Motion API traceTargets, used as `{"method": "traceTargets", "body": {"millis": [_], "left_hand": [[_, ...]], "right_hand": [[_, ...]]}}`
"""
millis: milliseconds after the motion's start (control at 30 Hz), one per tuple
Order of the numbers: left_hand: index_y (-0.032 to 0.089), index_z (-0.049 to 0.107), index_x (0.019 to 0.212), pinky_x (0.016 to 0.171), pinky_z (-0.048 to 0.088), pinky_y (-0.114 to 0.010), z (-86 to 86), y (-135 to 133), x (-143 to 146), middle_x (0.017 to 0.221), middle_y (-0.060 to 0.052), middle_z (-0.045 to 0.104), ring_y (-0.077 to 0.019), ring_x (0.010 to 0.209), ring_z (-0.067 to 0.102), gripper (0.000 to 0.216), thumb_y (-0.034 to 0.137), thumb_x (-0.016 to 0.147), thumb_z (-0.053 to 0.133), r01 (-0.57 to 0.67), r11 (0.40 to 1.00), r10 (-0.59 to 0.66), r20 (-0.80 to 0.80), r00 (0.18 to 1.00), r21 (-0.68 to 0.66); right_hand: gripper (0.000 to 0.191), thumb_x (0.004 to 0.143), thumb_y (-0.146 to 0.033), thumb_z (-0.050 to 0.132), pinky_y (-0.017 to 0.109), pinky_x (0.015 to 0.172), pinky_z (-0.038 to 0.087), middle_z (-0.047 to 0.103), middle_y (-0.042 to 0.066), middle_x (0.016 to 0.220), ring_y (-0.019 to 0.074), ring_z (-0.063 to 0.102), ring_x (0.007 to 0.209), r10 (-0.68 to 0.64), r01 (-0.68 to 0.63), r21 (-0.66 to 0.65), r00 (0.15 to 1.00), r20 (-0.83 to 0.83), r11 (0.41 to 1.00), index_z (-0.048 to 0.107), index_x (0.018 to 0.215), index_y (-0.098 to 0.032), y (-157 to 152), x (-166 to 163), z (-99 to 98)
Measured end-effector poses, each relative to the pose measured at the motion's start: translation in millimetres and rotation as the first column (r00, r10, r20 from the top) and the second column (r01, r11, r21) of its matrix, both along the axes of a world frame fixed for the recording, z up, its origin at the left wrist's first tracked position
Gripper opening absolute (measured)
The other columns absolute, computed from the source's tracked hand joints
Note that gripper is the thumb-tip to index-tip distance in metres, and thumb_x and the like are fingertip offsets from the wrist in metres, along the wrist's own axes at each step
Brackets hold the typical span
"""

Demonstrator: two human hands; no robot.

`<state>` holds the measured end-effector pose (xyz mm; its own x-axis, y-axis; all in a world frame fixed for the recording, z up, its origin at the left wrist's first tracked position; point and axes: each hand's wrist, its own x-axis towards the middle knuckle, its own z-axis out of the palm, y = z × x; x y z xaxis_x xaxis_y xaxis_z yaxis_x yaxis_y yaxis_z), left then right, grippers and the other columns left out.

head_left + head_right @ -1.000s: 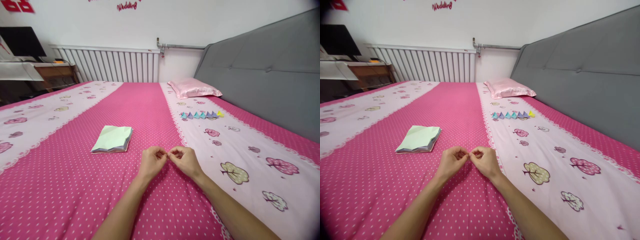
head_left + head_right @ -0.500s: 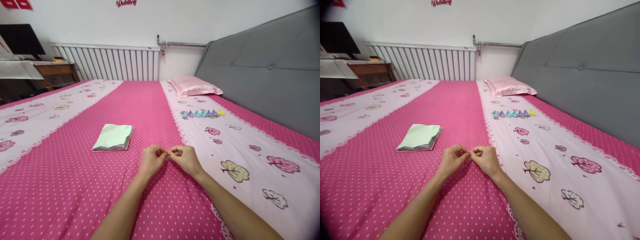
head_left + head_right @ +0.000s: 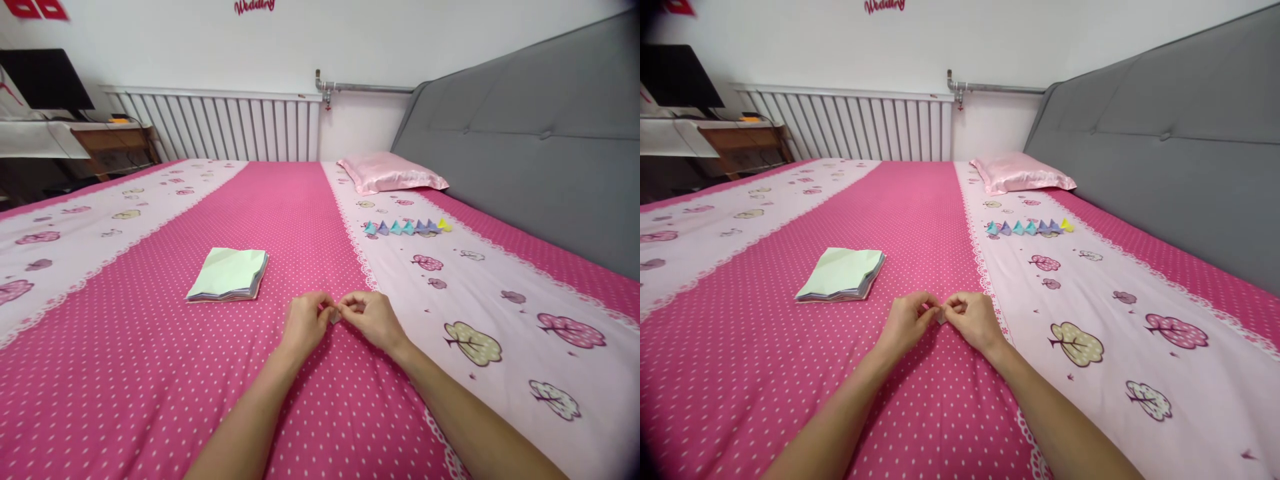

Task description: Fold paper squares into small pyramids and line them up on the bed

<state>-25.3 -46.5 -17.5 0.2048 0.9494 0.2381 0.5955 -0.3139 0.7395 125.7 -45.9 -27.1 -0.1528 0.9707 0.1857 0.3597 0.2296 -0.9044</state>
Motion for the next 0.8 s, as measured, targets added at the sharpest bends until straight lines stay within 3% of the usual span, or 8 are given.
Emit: {"method": "traceTargets", "body": {"millis": [333,800], "left_hand": [[0.017,0.061,0.072,0.058,0.038,-0.022,-0.5,2.0,-0.6,0.066,-0.002,0.065,-0.0116,0.058,0.055,0.014,0.015,0.073,0.048,-0.021,0.999,0.019,-0.045,0.999,-0.039],[0.015,0.058,0.060,0.052,0.031,-0.022,0.2,0.8,-0.4,0.057,-0.003,0.060,-0.0102,0.050,0.048,0.014,0.018,0.070,0.049,0.014,0.986,0.027,-0.247,0.969,0.164]], "right_hand": [[0.017,0.078,-0.027,0.053,0.026,0.062,0.049,0.068,0.004,0.069,0.0171,0.066,0.064,0.034,-0.034,-0.003,0.999,0.007,0.999,0.063,0.071,-0.016,1.1,1.1,2.9],[0.015,0.081,-0.020,0.049,0.022,0.058,0.039,0.063,-0.002,0.066,0.0117,0.056,0.058,-0.016,-0.032,0.219,0.977,0.212,0.975,0.061,0.072,-0.019,-2.3,-1.2,1.4]]}}
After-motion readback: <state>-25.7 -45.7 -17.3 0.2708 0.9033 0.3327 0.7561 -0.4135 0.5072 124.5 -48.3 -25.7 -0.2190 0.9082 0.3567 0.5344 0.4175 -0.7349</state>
